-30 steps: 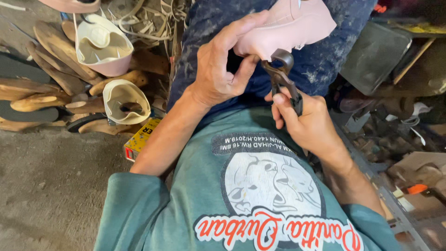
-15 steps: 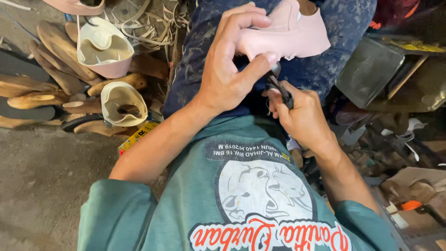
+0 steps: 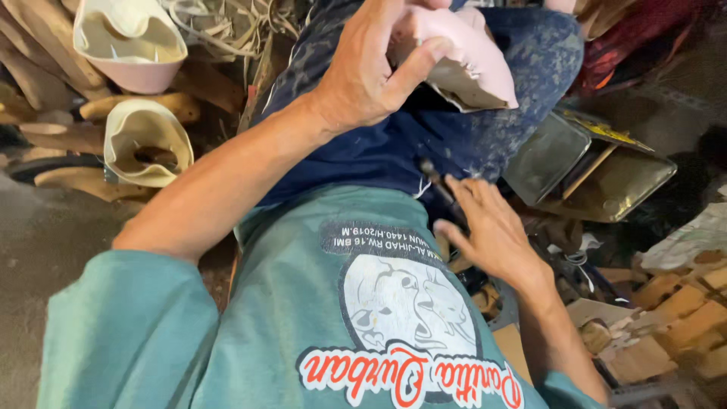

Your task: The person sits on the floor and uses a hammer to tap a metal tool into the sole of a pink slip-on shoe. They repeatedly insert the tool and strike it to secure the sole, occasionally rotating the shoe to work on different areas.

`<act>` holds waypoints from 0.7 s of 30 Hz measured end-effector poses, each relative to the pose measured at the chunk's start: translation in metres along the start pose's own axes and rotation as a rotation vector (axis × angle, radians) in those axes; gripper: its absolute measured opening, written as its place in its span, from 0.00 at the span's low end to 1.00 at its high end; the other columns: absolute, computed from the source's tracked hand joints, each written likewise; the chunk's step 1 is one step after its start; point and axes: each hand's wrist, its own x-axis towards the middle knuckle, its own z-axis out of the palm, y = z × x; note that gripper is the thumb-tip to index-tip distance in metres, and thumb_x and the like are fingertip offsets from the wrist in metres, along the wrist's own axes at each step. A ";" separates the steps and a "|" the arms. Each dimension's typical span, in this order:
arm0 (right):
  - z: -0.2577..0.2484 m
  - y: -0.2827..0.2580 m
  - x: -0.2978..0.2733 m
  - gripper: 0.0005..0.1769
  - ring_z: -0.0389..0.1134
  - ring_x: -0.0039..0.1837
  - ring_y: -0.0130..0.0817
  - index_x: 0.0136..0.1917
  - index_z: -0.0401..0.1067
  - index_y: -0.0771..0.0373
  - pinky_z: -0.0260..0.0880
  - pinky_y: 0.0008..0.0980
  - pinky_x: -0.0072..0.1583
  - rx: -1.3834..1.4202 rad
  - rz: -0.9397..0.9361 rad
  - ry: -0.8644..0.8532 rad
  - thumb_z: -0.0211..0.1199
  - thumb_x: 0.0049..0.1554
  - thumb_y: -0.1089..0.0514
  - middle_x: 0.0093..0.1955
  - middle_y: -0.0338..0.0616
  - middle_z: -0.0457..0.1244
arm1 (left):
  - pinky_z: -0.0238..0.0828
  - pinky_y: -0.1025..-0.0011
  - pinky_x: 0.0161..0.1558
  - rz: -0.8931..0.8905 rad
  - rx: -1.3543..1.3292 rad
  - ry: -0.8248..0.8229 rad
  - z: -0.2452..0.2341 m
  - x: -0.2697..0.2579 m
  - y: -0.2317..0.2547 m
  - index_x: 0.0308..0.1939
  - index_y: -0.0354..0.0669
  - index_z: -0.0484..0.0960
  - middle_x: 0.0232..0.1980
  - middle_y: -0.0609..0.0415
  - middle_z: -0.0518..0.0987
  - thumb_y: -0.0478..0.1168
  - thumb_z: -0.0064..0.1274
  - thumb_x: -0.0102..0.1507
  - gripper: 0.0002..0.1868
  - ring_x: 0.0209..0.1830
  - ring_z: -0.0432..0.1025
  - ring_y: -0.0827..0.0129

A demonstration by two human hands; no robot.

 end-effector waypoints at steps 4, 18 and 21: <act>-0.050 -0.007 -0.008 0.42 0.57 0.73 0.49 0.80 0.54 0.57 0.57 0.48 0.71 0.149 0.180 0.155 0.58 0.59 0.39 0.75 0.56 0.52 | 0.63 0.72 0.48 0.009 -0.145 -0.029 -0.008 0.007 0.025 0.56 0.42 0.66 0.51 0.52 0.69 0.49 0.44 0.73 0.16 0.43 0.66 0.67; -0.216 0.122 0.128 0.10 0.71 0.46 0.39 0.56 0.78 0.76 0.71 0.37 0.49 0.077 -0.084 1.216 0.55 0.74 0.69 0.46 0.52 0.69 | 0.69 0.65 0.59 -0.131 -0.145 0.049 0.007 0.005 0.003 0.53 0.39 0.66 0.51 0.39 0.74 0.43 0.48 0.69 0.15 0.53 0.74 0.56; -0.232 0.141 0.145 0.20 0.66 0.50 0.43 0.68 0.71 0.70 0.65 0.43 0.56 -0.009 -0.063 1.272 0.60 0.64 0.75 0.52 0.53 0.64 | 0.68 0.63 0.59 -0.134 -0.146 0.036 0.008 0.006 0.004 0.52 0.38 0.66 0.50 0.38 0.74 0.43 0.47 0.69 0.14 0.53 0.73 0.56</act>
